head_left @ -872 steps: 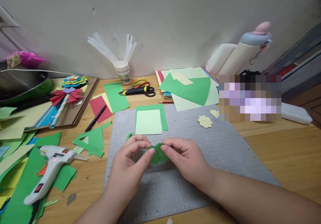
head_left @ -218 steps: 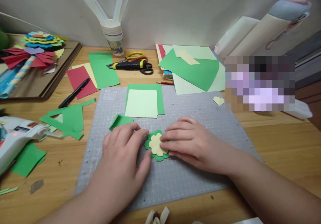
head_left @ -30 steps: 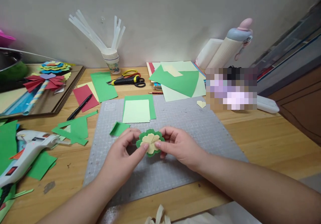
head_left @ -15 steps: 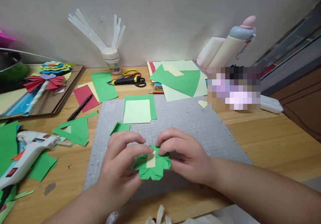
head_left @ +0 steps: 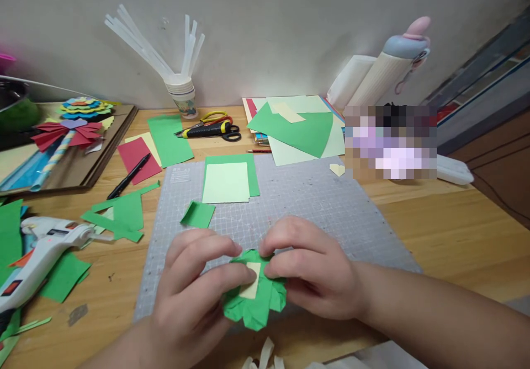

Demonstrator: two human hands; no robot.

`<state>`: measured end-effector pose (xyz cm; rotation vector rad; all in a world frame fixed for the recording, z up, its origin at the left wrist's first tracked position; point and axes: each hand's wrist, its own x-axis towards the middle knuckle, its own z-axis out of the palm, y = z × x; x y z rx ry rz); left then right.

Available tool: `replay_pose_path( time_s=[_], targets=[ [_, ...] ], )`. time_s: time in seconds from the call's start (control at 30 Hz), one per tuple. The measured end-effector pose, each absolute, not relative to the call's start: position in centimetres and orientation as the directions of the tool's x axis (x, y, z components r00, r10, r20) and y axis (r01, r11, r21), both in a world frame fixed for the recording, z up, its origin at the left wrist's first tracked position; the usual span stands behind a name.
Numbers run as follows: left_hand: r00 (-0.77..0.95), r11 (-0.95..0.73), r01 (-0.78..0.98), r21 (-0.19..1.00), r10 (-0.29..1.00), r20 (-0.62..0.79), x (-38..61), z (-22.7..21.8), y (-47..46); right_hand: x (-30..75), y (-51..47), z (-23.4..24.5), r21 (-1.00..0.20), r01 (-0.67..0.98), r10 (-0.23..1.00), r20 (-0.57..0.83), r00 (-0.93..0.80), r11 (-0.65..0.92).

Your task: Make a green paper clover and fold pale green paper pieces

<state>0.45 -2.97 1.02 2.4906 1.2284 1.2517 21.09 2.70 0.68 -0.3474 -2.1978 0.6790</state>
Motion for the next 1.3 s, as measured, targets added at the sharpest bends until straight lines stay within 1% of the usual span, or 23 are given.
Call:
replay_pose_path(
  time_s=[0.07,0.1,0.17,0.23,0.3,0.37,0.4,0.47,0.53,0.63,0.8,0.9,1.0,1.1,1.3],
  targets=[
    [0.322,-0.64,0.637,0.43,0.728,0.606,0.6,1.1,-3.0,20.9,2.6,0.7,-0.605,0.023,0.476,0.602,-0.641,0.796],
    [0.303,-0.613,0.643,0.46,0.755,0.582,0.8,1.1,-2.9,20.8,2.5,0.7,-0.638,0.026,0.507,0.586,-0.632,0.77],
    [0.253,-0.524,0.63,0.573,0.836,0.486,1.2,1.1,-2.6,20.5,2.3,0.5,-0.745,0.049,0.614,0.509,-0.604,0.665],
    [0.183,-0.374,0.564,0.736,0.926,0.33,1.6,1.1,-2.2,20.3,2.1,0.2,-0.877,0.07,0.742,0.356,-0.568,0.475],
    [0.096,-0.172,0.448,0.877,0.985,0.144,1.9,0.9,-1.7,20.0,2.0,-0.1,-0.971,0.062,0.82,0.159,-0.549,0.23],
    [0.018,0.006,0.305,0.952,1.0,-0.013,2.0,0.6,-1.4,19.8,2.1,-0.3,-0.999,0.035,0.819,-0.015,-0.573,0.006],
    [-0.004,0.072,0.235,0.969,0.997,-0.074,2.0,0.5,-1.3,19.7,2.1,-0.4,-0.997,0.029,0.8,-0.078,-0.595,-0.076],
    [-0.007,0.166,0.116,0.979,0.986,-0.166,1.9,0.2,-1.3,19.6,2.3,-0.5,-0.984,0.042,0.75,-0.158,-0.642,-0.171],
    [0.017,0.225,0.028,0.974,0.974,-0.226,1.8,0.0,-1.4,19.6,2.4,-0.5,-0.979,0.067,0.712,-0.185,-0.677,-0.191],
    [0.058,0.293,-0.091,0.952,0.956,-0.288,1.7,-0.2,-1.6,19.7,2.4,-0.3,-0.979,0.09,0.682,-0.192,-0.706,-0.183],
    [0.113,0.385,-0.254,0.887,0.923,-0.368,1.9,-0.3,-1.4,19.7,2.3,0.0,-0.987,0.059,0.67,-0.146,-0.728,-0.152],
    [0.113,0.395,-0.29,0.872,0.918,-0.379,2.0,-0.3,-1.3,19.7,2.3,0.0,-0.99,0.067,0.676,-0.133,-0.725,-0.123],
    [0.115,0.392,-0.303,0.869,0.92,-0.375,2.0,-0.3,-1.2,19.8,2.3,-0.1,-0.988,0.053,0.673,-0.137,-0.727,-0.144],
    [0.116,0.391,-0.307,0.868,0.92,-0.374,2.0,-0.2,-1.3,19.9,2.3,-0.2,-0.985,0.047,0.666,-0.149,-0.731,-0.168],
    [0.12,0.376,-0.297,0.878,0.927,-0.356,2.0,-0.1,-1.3,19.8,2.4,-0.2,-0.988,0.066,0.67,-0.141,-0.728,-0.137]
  ],
)
